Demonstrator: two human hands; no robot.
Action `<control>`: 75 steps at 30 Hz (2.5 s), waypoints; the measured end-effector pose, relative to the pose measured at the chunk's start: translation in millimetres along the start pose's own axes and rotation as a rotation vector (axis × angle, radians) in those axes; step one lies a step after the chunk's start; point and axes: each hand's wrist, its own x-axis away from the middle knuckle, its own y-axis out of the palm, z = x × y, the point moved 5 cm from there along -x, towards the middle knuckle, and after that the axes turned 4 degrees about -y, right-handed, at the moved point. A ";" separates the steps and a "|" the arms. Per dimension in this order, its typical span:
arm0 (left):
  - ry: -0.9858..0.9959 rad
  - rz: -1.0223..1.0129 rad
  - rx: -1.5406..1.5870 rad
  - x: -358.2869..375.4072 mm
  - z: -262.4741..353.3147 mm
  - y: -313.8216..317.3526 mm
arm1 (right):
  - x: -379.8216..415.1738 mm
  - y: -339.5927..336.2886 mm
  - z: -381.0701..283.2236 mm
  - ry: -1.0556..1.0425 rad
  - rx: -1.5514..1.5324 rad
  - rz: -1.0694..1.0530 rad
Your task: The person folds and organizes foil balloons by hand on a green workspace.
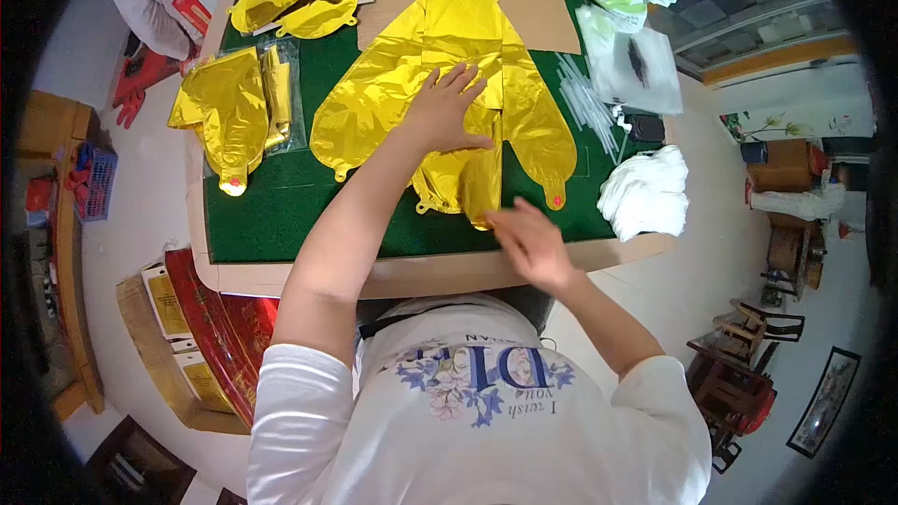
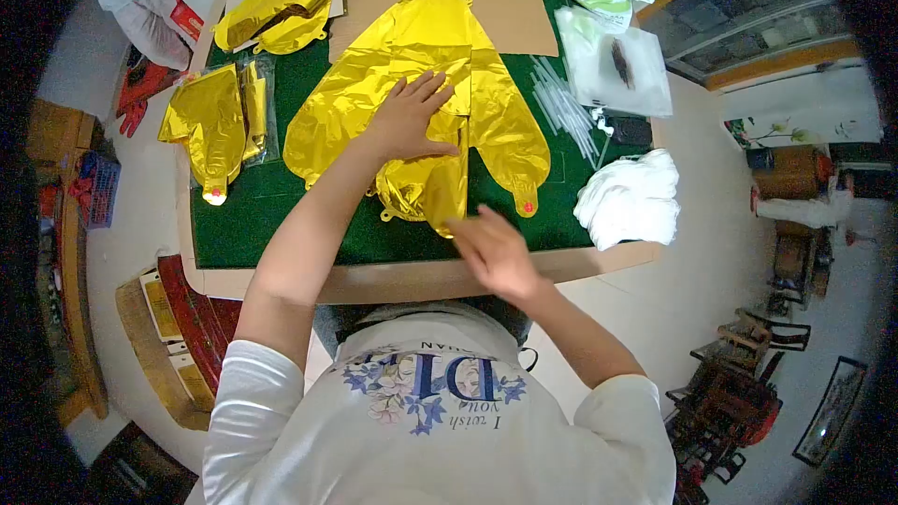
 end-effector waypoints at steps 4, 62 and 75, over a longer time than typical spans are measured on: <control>0.027 0.045 0.023 1.2 0.2 -1.3 | -30.4 -7.6 33.2 -0.001 0.118 0.209; 0.039 0.033 0.002 1.8 1.1 -1.7 | -49.1 -2.2 55.0 0.018 0.306 0.133; 0.036 0.036 0.000 0.9 -0.5 1.4 | 6.3 -28.3 30.5 0.157 0.052 0.181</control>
